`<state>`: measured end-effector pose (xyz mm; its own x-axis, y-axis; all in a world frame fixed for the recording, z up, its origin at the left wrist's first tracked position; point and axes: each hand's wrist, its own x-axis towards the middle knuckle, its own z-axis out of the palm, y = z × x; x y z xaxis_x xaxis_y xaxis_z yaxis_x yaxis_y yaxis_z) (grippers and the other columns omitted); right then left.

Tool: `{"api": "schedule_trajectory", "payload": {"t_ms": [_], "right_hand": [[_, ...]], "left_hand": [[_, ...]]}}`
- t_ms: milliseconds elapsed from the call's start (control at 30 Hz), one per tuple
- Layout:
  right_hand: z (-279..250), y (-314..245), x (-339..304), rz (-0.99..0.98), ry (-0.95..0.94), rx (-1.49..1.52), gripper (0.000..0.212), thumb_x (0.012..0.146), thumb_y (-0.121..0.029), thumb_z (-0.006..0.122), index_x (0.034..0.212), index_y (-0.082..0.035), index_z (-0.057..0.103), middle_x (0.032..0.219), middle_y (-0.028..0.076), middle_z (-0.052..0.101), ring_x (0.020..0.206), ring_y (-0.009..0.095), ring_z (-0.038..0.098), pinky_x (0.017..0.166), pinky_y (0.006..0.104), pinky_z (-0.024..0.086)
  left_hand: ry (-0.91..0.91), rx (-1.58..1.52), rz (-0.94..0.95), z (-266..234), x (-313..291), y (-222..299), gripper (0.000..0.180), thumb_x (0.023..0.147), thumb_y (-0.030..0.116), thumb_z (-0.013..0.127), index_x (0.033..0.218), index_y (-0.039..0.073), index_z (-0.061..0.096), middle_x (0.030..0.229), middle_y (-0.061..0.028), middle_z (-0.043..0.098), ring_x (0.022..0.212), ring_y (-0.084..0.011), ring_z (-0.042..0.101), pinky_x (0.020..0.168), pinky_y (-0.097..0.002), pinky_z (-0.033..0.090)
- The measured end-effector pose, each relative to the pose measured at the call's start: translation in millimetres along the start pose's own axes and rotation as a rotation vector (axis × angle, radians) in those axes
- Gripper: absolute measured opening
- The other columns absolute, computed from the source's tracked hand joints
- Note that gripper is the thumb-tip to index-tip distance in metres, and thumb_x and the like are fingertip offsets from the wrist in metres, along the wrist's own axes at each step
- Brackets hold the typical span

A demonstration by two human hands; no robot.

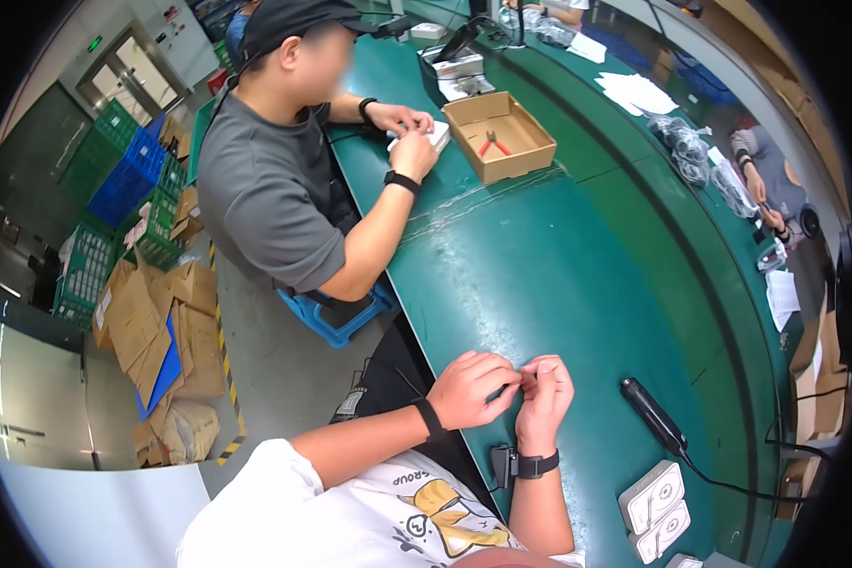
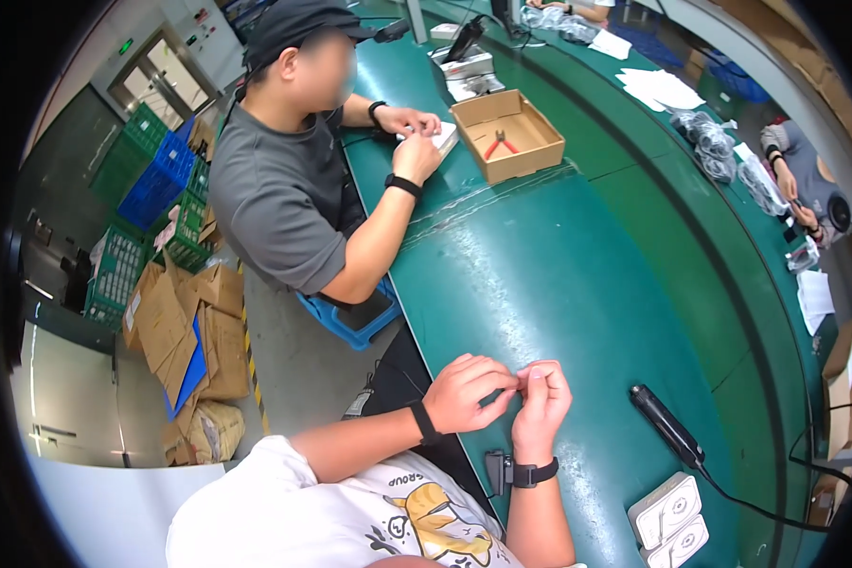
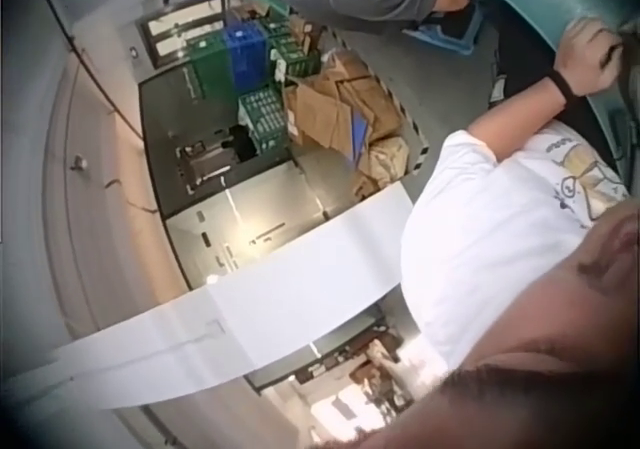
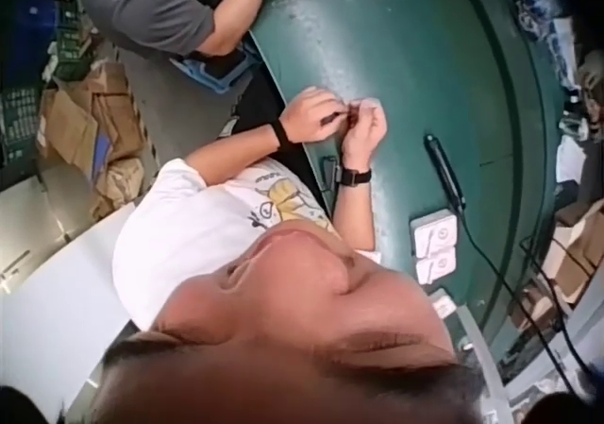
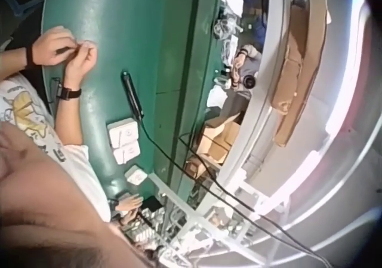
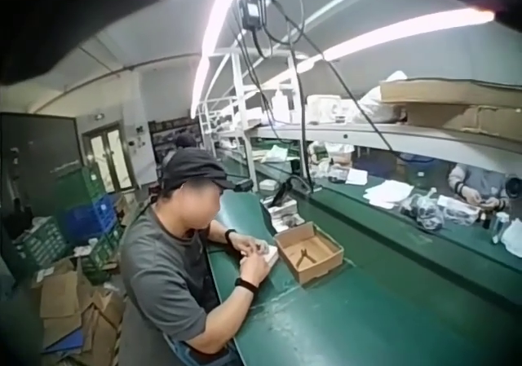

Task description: Manually assembling small white plastic electronic component housings at a workbench.

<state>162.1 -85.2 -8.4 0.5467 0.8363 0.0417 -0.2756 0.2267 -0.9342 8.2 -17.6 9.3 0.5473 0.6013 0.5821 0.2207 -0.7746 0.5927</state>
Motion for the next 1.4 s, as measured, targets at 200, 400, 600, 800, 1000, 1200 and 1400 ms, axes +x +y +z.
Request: {"api": "schedule_trajectory", "payload": {"t_ms": [200,400,600,800,1000,1200,1400], "right_hand": [[-10,-4,5,0.131,-0.063,0.074,0.027,0.124,-0.025,0.062,0.109,-0.004,0.07,0.11,0.007,0.07,0.103,0.018,0.071,0.088,0.0338,0.062],[-1,-7,8,0.119,-0.074,0.179,0.023,0.125,-0.021,0.061,0.112,-0.004,0.07,0.113,0.007,0.073,0.101,0.014,0.072,0.089,0.0313,0.064],[-3,-8,6,0.06,-0.075,0.19,0.025,0.124,-0.021,0.061,0.11,-0.003,0.069,0.114,0.008,0.07,0.099,0.015,0.07,0.086,0.0312,0.062],[-6,-7,5,0.044,-0.092,0.138,0.03,0.121,-0.03,0.064,0.107,-0.004,0.07,0.114,0.008,0.066,0.106,0.02,0.069,0.091,0.0361,0.062],[-6,-8,10,-0.008,-0.089,0.174,0.03,0.122,-0.027,0.062,0.106,-0.003,0.069,0.112,0.009,0.066,0.101,0.02,0.069,0.087,0.037,0.062],[0,-15,7,0.031,-0.038,0.199,0.031,0.122,-0.027,0.063,0.102,-0.004,0.066,0.109,0.01,0.066,0.094,0.02,0.068,0.082,0.0381,0.062],[1,-10,7,0.022,-0.031,0.163,0.025,0.121,-0.02,0.063,0.103,-0.004,0.066,0.105,0.009,0.065,0.091,0.019,0.068,0.08,0.037,0.062]], "left_hand": [[-0.018,-0.022,-0.009,2,2,0,0.023,0.093,0.006,0.089,0.114,0.012,0.084,0.108,-0.0034,0.083,0.093,-0.0255,0.078,0.079,-0.0393,0.055],[0.003,-0.095,-0.156,3,2,-4,0.02,0.093,0.004,0.09,0.111,0.01,0.084,0.105,-0.0046,0.084,0.081,-0.0222,0.076,0.077,-0.0386,0.058],[-0.006,-0.202,-0.232,5,6,-8,0.016,0.092,0.007,0.091,0.105,0.009,0.082,0.098,-0.0046,0.082,0.074,-0.0207,0.072,0.071,-0.0378,0.059],[-0.031,-0.24,-0.27,4,7,-7,0.014,0.092,0.011,0.092,0.099,0.009,0.08,0.092,-0.0039,0.08,0.072,-0.0221,0.068,0.069,-0.0389,0.058],[-0.069,-0.27,-0.334,-4,10,-9,0.015,0.099,0.01,0.093,0.109,0.007,0.083,0.096,-0.0058,0.08,0.077,-0.0156,0.073,0.073,-0.0325,0.06],[0.06,-0.37,-0.572,-75,-13,-15,0.013,0.11,0.008,0.087,0.121,0.003,0.082,0.1,-0.0021,0.078,0.086,-0.0097,0.075,0.083,-0.0262,0.061],[0.251,-0.268,-0.841,-166,-120,-93,0.008,0.116,0.007,0.079,0.112,0.0,0.078,0.098,-0.0021,0.077,0.086,-0.0117,0.074,0.081,-0.0284,0.061]]}}
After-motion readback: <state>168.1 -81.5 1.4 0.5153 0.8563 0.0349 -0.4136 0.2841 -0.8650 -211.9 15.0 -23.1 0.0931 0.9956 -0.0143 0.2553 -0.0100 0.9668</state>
